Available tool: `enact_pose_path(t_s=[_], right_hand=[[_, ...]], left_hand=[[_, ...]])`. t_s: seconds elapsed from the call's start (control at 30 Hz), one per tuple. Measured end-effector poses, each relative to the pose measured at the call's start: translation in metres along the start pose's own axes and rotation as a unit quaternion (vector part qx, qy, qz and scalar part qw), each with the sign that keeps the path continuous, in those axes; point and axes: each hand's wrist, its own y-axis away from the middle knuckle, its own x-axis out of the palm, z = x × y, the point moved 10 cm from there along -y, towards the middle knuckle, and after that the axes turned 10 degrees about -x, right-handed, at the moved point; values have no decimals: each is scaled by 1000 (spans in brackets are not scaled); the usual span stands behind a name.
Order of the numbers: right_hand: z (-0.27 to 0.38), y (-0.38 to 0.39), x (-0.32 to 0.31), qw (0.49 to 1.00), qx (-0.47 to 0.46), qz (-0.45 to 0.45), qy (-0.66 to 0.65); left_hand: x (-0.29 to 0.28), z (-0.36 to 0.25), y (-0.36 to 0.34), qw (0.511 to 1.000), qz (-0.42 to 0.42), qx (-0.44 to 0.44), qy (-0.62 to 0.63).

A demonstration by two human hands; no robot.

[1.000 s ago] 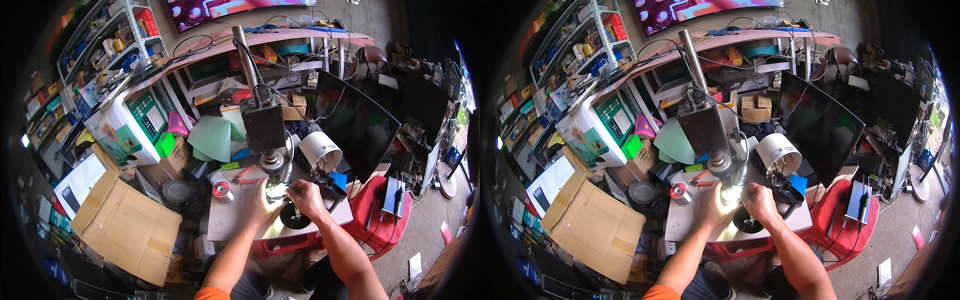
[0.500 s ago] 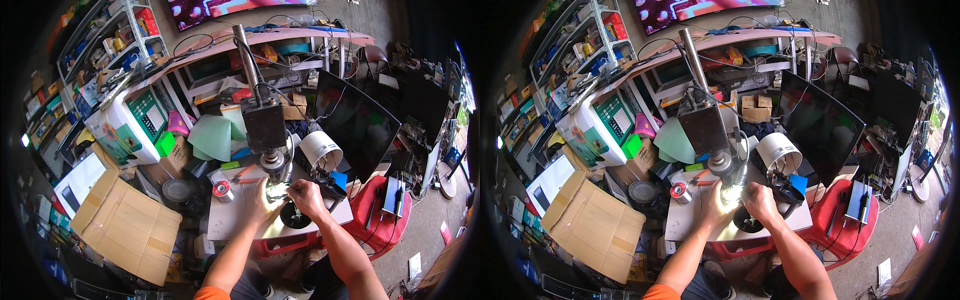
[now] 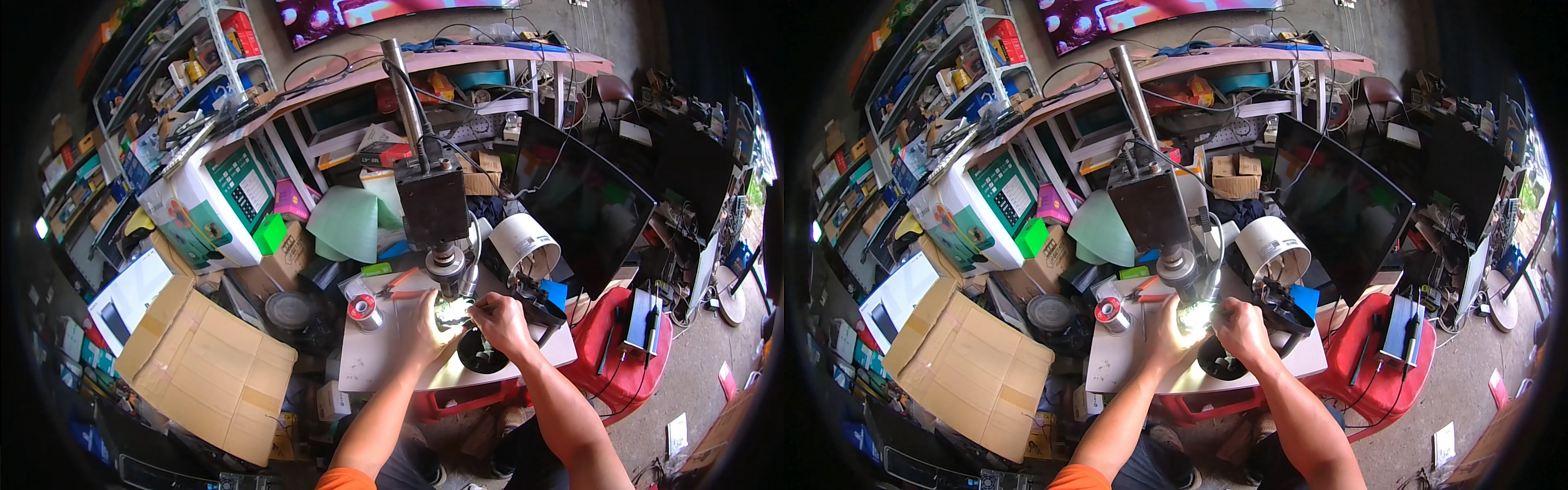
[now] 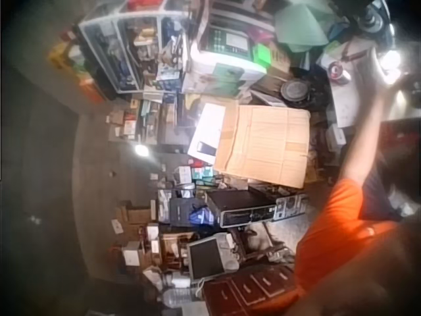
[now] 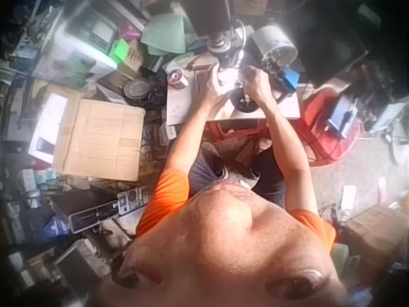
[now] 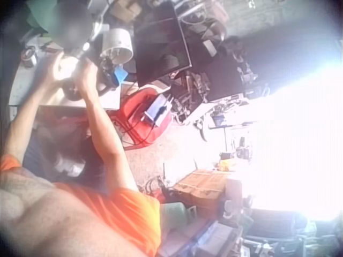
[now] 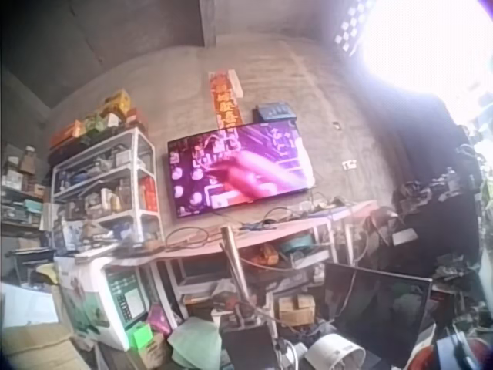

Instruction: The person is soldering a circuit board using a soldering iron and solder wire. They are seated on the floor in a cluttered workspace, manipulating the board and tools with both hands.

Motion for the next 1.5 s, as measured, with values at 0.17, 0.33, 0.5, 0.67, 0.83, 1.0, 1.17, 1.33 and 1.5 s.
enact_pose_path(t_s=[0.17,0.33,0.5,0.67,0.83,1.0,1.17,1.33,1.5], right_hand=[[2,0,-1,1000,-9,0,12],[4,0,-2,1000,-9,0,19],[1,0,-1,1000,-16,-3,21],[4,-1,-1,1000,-10,1,9],[2,0,-1,1000,-10,-1,9],[1,0,-2,1000,-4,2,3],[5,-1,-3,1000,-3,1,5],[6,-1,-3,1000,1,2,-6],[6,-1,-4,1000,3,4,5]], left_hand=[[1,-1,0,1000,-2,4,10],[1,0,0,1000,-3,3,7],[1,-2,0,1000,1,3,5],[0,-1,0,1000,-3,2,4],[0,-2,-1,1000,-9,12,6],[2,1,-1,1000,-7,18,13],[1,0,-1,1000,-5,14,14],[1,0,-1,1000,-5,12,10],[2,1,-1,1000,-4,8,3]])
